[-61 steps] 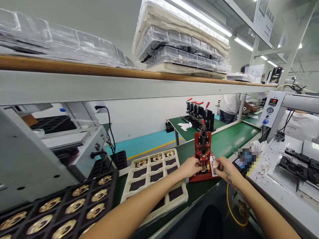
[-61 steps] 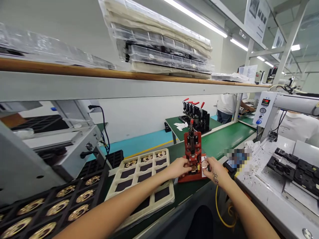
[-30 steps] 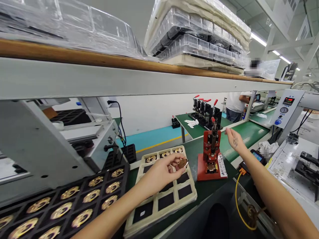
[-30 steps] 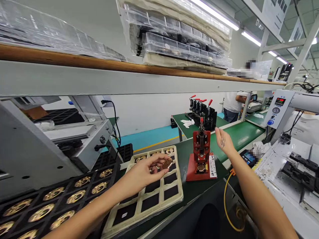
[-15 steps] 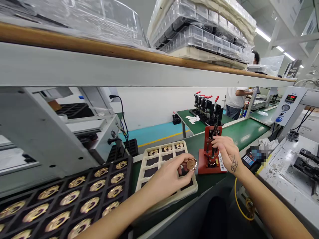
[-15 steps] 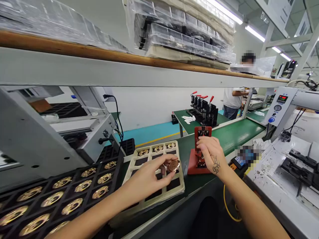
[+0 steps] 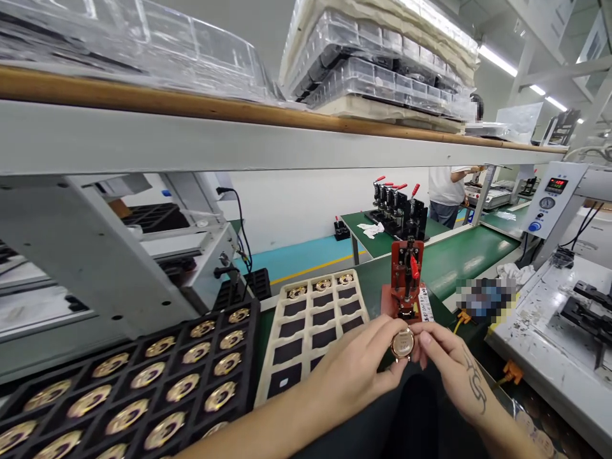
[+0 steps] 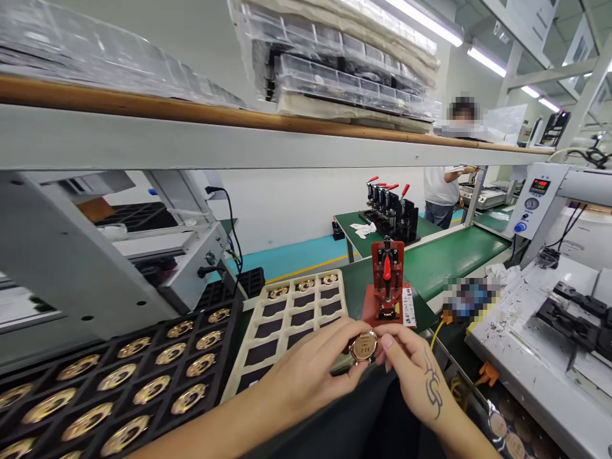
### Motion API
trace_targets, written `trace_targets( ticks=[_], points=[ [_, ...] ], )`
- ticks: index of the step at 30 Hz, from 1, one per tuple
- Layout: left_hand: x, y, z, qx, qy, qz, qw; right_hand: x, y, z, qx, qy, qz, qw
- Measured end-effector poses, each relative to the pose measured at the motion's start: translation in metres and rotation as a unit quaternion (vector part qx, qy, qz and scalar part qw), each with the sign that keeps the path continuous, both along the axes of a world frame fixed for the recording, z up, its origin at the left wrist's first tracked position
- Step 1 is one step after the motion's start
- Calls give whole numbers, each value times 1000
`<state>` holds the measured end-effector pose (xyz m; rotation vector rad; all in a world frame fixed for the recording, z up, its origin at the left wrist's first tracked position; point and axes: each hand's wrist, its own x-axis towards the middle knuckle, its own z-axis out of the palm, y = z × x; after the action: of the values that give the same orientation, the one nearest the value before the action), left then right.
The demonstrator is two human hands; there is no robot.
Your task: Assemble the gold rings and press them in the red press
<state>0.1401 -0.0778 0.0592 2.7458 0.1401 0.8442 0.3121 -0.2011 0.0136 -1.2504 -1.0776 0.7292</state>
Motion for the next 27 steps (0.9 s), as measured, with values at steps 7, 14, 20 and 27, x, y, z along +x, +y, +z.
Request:
trace_targets(
  ticks=[7,14,20,27],
  points=[
    [4,-14,6,-98,23,-27,995,-2,-15,14,-26,38,19,999],
    [-7,-25,-3,-557,2,-58,828,-10,-21,6,-34,61,28,997],
    [-33,-38,-15,-660,-15,-31,751,-24,-25,-5,-60,49,73,994],
    [-57,-59,-18,-650,-34,4,759,-50,-25,-2,-46,26,75,996]
  ],
)
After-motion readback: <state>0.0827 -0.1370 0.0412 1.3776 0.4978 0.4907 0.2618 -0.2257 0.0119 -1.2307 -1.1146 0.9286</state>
